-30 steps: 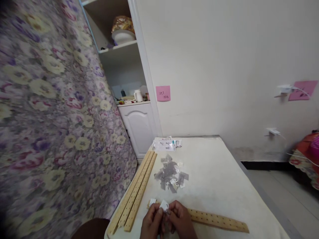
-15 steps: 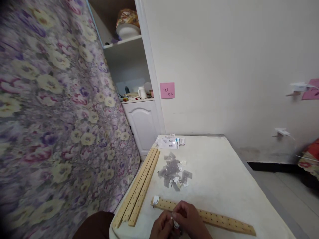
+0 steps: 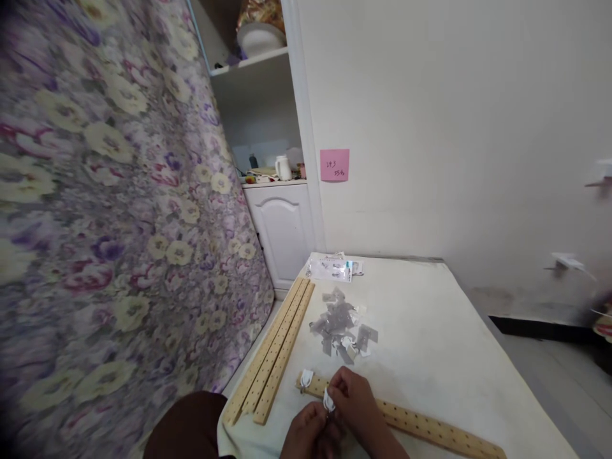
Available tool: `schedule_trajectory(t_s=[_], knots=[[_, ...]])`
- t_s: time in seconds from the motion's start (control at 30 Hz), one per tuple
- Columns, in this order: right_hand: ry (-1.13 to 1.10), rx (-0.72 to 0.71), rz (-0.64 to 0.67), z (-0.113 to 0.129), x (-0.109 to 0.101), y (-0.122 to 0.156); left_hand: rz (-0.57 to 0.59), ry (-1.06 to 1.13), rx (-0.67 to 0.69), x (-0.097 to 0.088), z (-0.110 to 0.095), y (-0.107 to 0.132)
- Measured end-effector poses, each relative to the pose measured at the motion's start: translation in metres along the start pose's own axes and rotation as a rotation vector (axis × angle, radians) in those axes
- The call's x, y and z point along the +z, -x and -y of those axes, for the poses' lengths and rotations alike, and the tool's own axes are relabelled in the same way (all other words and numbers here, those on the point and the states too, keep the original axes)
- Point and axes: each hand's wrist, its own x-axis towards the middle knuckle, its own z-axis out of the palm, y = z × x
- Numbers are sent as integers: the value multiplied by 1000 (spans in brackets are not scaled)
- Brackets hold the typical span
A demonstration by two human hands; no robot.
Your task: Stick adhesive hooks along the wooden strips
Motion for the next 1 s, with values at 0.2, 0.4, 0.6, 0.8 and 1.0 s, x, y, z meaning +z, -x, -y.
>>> schedule_trajectory(t_s=[0.2,0.4,0.6,0.8,1.0], knots=[[360,-87,-91,-2,2,-13,-142,61,-72,1,-5,-8],[559,-93,-142,-16,7,-19,-189,112,-91,-3,-1,-13],[614,-127,-172,-19,10,-20,-214,191,-110,-7,3,-17],[644,-150,-184,-21,9,-20,-205,238,-130,-5,1,-16],[634,-134,-175,-20,8,-17,-229,229,-140,-3,0,-15]])
